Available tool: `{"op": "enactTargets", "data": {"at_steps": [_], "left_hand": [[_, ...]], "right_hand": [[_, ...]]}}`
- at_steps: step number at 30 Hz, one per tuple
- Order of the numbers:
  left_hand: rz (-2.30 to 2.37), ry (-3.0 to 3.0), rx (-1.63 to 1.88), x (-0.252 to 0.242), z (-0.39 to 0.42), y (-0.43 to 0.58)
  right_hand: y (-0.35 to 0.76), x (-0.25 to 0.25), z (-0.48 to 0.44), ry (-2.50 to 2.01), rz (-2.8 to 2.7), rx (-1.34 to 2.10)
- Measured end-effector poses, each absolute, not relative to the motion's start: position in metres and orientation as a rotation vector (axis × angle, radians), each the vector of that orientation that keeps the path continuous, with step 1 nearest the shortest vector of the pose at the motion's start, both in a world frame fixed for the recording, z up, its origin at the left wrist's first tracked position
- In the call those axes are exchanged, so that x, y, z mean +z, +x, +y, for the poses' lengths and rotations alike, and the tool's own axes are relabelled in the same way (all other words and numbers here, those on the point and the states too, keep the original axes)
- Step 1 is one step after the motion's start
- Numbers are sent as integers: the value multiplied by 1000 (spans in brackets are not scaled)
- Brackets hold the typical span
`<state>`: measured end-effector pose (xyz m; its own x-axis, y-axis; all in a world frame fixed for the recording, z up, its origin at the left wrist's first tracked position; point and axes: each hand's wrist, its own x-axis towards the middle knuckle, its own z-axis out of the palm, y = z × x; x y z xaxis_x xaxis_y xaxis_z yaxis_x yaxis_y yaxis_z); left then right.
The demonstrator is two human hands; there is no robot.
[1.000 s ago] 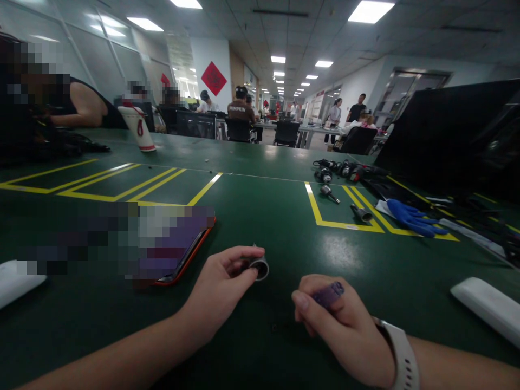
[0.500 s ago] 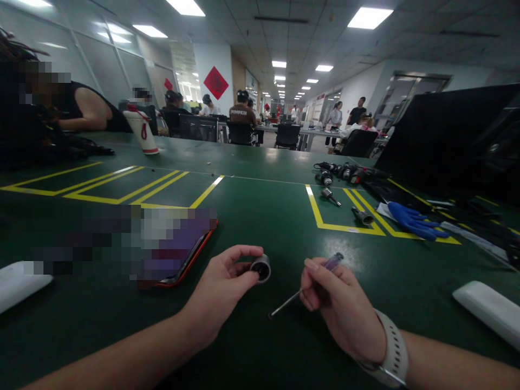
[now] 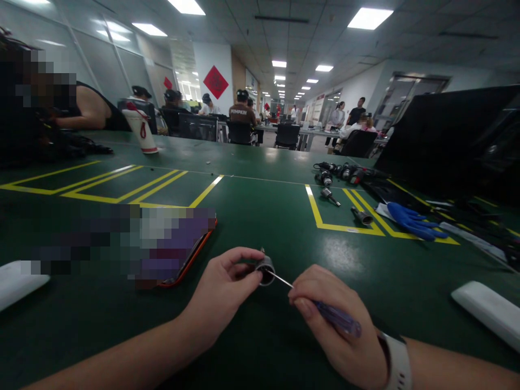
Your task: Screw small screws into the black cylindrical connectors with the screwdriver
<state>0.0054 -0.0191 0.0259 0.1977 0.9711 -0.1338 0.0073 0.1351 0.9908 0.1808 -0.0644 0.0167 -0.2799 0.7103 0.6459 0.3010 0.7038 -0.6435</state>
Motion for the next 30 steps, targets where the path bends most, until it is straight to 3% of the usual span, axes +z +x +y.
{"op": "enactTargets", "data": {"at_steps": [21,30], "left_hand": [[1093,1448,1131,22,-19,9],[966,1190,949,35,-15,4]], "right_hand": [[176,21,-67,-770,-2074,212],[186,27,-60,-802,-1728,607]]}}
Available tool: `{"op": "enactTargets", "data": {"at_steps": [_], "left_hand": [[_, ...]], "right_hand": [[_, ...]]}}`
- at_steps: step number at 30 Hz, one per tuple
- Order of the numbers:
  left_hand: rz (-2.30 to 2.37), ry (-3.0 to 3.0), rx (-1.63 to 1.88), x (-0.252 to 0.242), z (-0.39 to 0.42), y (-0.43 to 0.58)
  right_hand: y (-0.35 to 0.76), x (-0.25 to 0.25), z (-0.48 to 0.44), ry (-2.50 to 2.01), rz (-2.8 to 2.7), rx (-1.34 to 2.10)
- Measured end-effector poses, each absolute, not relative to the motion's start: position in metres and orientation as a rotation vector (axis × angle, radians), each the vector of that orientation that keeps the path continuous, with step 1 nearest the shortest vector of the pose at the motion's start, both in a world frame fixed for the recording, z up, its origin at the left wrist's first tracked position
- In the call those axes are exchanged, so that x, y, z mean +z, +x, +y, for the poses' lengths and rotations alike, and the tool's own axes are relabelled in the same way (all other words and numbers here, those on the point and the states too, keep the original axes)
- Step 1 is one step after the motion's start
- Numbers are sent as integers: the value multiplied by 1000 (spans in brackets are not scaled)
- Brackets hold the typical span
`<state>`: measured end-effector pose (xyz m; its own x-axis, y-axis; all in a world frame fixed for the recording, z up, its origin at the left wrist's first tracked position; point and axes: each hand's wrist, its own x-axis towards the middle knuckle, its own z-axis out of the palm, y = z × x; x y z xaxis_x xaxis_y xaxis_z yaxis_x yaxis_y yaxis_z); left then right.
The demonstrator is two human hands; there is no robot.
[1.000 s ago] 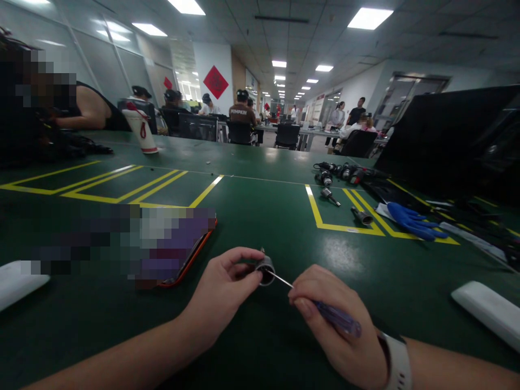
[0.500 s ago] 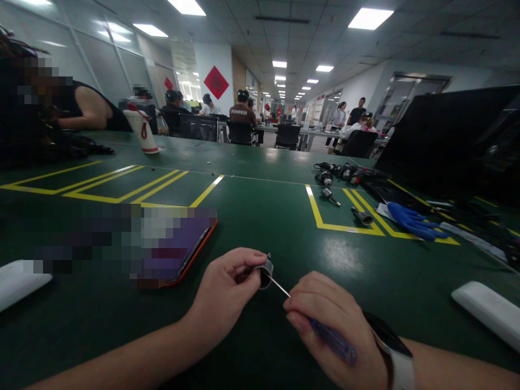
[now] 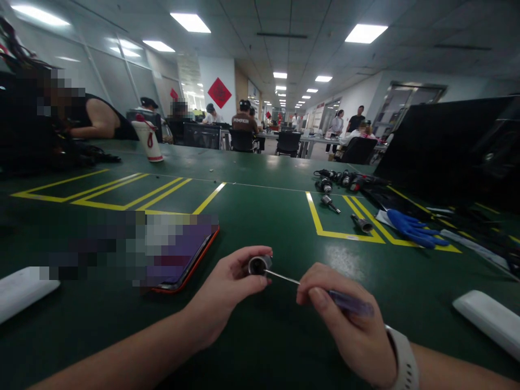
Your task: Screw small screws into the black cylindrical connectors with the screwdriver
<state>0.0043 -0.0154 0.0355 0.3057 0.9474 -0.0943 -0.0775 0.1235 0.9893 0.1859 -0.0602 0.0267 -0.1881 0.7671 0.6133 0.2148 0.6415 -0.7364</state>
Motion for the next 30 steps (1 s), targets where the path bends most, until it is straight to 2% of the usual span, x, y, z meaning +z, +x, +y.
{"op": "enactTargets", "data": {"at_steps": [8,14,21,30], "left_hand": [[979,1582,1052,19,18,13],[1047,1786,1168,13,48,25],[1074,1719,1230,-2,66,36],[1062,1702,1281,-24,79,34]], "right_hand": [[197,23,-37,-848,-1408,954],[201,30,-17,-867,-1178,1004],[196,22,9,-965,-1439,832],[186,9,-2,-1149,-1717,609]]}}
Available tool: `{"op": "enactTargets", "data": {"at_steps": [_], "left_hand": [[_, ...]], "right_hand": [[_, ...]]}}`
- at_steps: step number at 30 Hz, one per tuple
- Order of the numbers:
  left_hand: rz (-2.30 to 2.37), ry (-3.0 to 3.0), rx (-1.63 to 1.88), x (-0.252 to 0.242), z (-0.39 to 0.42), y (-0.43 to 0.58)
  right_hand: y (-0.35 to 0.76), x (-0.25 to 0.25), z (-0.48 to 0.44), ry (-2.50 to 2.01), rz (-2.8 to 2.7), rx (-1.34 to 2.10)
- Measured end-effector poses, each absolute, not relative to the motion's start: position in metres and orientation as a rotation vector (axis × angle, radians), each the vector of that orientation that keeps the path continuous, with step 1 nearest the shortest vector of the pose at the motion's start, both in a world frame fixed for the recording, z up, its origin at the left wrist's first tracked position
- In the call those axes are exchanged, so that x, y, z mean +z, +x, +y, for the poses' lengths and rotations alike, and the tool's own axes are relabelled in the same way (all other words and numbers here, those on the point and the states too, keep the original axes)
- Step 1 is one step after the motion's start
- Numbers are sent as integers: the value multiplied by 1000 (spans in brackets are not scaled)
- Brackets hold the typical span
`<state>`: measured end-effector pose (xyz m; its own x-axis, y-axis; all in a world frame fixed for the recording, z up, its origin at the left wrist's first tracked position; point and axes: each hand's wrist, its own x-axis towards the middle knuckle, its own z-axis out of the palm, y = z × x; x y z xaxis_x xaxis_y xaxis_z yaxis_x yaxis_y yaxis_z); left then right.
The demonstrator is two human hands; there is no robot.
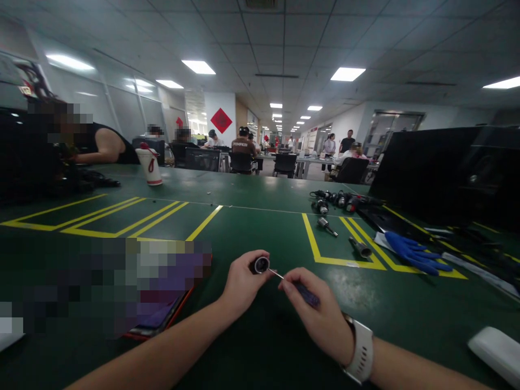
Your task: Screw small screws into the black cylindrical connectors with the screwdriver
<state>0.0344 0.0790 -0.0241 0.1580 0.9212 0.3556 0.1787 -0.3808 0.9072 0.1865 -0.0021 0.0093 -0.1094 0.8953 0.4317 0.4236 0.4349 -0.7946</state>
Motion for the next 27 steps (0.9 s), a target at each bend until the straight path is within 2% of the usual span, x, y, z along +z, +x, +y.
{"op": "enactTargets", "data": {"at_steps": [5,12,27], "left_hand": [[1048,1711,1264,-23,74,36],[1072,1770,1232,-18,70,34],[1086,1717,1302,-22,72,35]], "right_hand": [[188,7,-2,-1182,-1678,685],[192,6,4,-1090,-1394,1045],[185,10,-9,-1190,-1528,835]]}}
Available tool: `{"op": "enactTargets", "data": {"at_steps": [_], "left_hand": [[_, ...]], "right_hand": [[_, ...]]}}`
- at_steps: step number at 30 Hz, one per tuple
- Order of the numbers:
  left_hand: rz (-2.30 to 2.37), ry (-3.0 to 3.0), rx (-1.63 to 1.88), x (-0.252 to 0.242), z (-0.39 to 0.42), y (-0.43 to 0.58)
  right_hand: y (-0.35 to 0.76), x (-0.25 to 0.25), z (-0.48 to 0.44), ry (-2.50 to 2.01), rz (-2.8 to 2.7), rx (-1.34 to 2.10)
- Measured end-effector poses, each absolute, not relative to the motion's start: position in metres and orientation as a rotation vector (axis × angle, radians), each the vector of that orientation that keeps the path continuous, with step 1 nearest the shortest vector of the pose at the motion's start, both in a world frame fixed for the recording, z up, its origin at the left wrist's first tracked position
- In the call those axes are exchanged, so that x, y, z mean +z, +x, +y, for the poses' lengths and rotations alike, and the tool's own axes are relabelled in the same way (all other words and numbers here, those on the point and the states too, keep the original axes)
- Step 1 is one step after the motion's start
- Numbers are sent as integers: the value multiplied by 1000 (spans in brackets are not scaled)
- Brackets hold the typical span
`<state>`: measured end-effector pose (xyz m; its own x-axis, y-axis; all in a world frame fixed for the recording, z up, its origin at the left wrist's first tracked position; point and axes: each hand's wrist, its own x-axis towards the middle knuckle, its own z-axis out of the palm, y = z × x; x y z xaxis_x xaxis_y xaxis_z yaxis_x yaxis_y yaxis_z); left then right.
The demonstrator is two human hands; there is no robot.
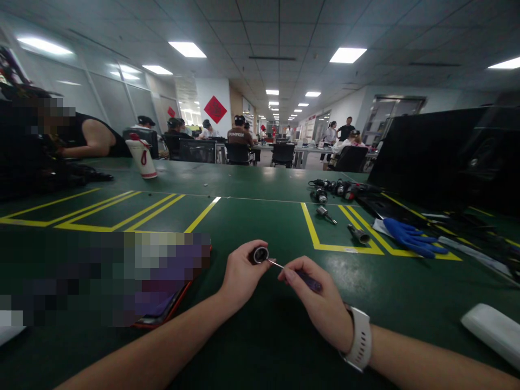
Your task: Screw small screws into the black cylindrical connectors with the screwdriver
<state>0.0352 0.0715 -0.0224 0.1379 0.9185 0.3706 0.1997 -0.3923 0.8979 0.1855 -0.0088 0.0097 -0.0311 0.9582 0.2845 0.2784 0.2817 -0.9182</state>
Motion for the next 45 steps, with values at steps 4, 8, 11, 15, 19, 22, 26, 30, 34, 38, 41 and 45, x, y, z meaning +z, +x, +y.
{"op": "enactTargets", "data": {"at_steps": [4,8,11,15,19,22,26,30,34,38,41,45], "left_hand": [[1076,1716,1276,-19,70,36],[1074,1682,1253,-13,68,36],[1098,1649,1244,-10,66,35],[1088,1660,1243,-11,66,35],[1098,1696,1271,-15,68,35],[1093,1730,1279,-17,68,35],[1092,1739,1290,-18,68,36],[1051,1716,1293,-16,68,36],[1039,1658,1286,-15,69,35],[1039,1666,1273,-16,69,35],[1060,1692,1267,-15,68,35],[1101,1735,1269,-13,66,36]], "right_hand": [[187,9,-6,-1177,-1517,892],[189,4,1,-1114,-1404,1000],[190,0,5,-1042,-1304,1097],[190,0,3,-1037,-1267,1096],[190,5,-1,-1113,-1350,998],[188,9,-4,-1178,-1419,961],[187,11,-4,-1171,-1441,959],[188,7,-2,-1126,-1398,1006],[189,5,-1,-1094,-1367,1032],[189,6,-2,-1110,-1392,998],[188,7,-4,-1144,-1406,961],[187,8,-5,-1179,-1430,953]]}}
